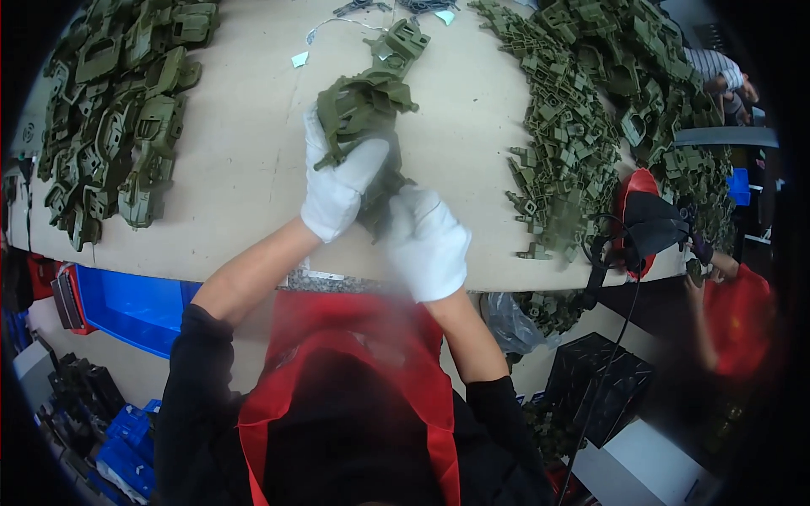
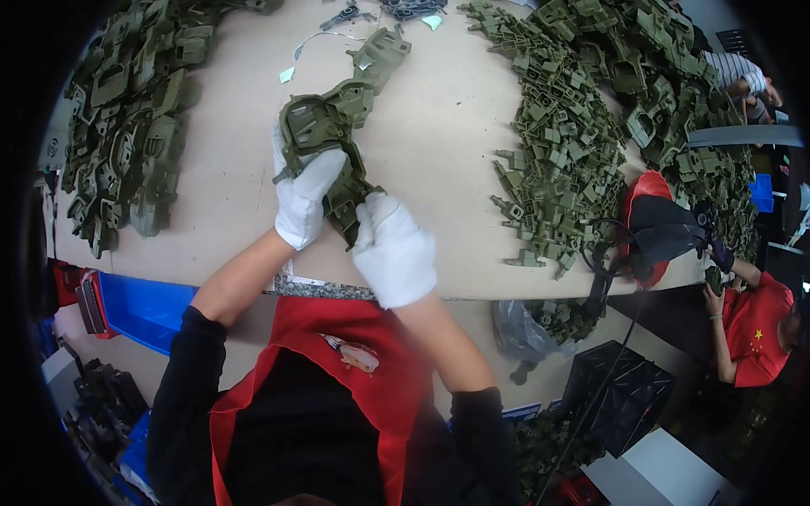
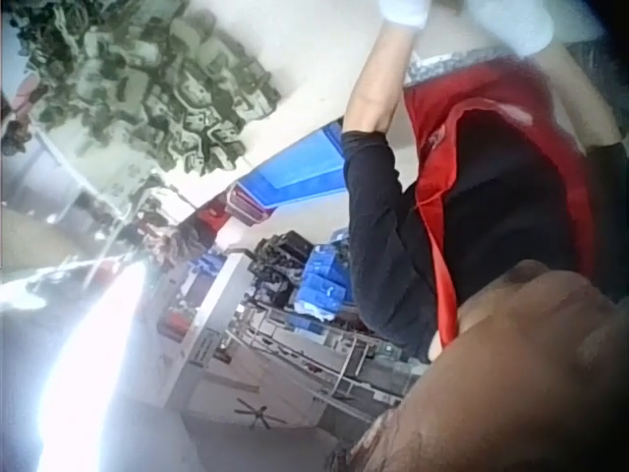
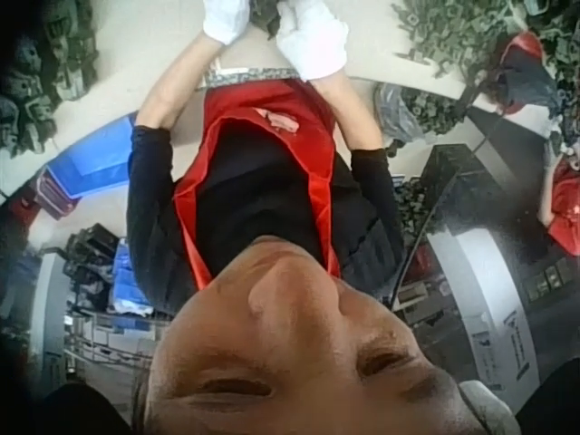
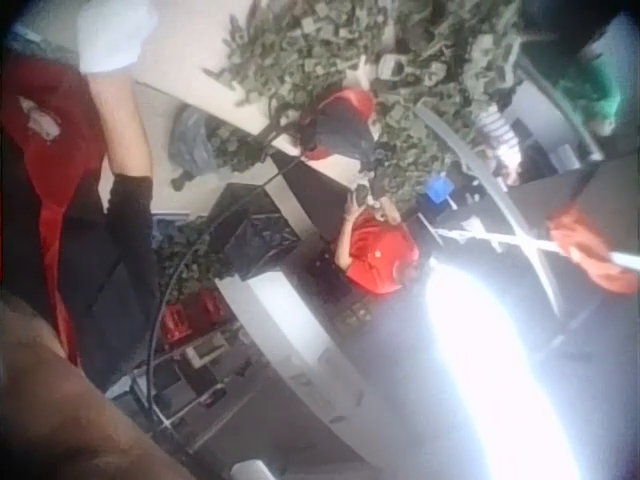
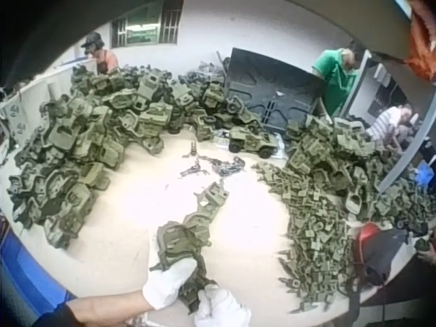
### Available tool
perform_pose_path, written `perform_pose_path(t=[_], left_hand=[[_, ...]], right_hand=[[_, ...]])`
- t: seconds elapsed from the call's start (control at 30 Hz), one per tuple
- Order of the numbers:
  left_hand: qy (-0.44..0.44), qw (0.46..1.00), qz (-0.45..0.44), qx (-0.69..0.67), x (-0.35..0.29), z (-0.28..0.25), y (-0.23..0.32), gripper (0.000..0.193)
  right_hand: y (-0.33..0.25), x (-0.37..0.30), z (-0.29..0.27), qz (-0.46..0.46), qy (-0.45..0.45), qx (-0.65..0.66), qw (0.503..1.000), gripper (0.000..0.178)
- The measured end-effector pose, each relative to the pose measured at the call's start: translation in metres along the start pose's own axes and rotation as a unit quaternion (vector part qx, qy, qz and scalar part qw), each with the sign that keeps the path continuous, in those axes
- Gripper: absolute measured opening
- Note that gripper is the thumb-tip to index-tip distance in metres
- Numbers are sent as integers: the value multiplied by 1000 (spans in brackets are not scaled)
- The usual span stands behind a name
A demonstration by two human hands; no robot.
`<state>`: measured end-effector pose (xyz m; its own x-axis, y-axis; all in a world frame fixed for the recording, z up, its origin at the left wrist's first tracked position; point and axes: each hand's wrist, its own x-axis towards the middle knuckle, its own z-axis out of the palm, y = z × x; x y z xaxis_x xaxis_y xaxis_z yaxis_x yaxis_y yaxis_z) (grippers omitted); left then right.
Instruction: The person assembles green plastic toy tank components by hand at a factory workbench.
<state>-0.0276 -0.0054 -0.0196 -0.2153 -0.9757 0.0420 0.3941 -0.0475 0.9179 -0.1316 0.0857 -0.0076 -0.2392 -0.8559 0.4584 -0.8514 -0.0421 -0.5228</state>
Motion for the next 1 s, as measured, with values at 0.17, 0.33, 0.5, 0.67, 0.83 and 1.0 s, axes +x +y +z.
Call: perform_pose_path(t=[0.17,0.33,0.5,0.67,0.83,1.0], left_hand=[[-47,996,-17,79,19,-13,-11,56],[-1,996,-64,-68,43,-20,9,36],[-5,952,-200,-232,68,-43,15,56],[-31,988,-82,-127,71,-34,7,101],[-56,994,-45,-83,68,-36,5,113],[-127,985,-5,-119,57,-23,11,119]], right_hand=[[10,15,-1,16,9,17,1000,14],[34,104,-19,191,-312,240,899,44],[59,167,62,193,-63,33,979,50],[95,172,70,142,-32,25,989,42],[47,136,-9,83,-36,297,951,26],[-2,109,-11,-99,-49,51,993,20]])
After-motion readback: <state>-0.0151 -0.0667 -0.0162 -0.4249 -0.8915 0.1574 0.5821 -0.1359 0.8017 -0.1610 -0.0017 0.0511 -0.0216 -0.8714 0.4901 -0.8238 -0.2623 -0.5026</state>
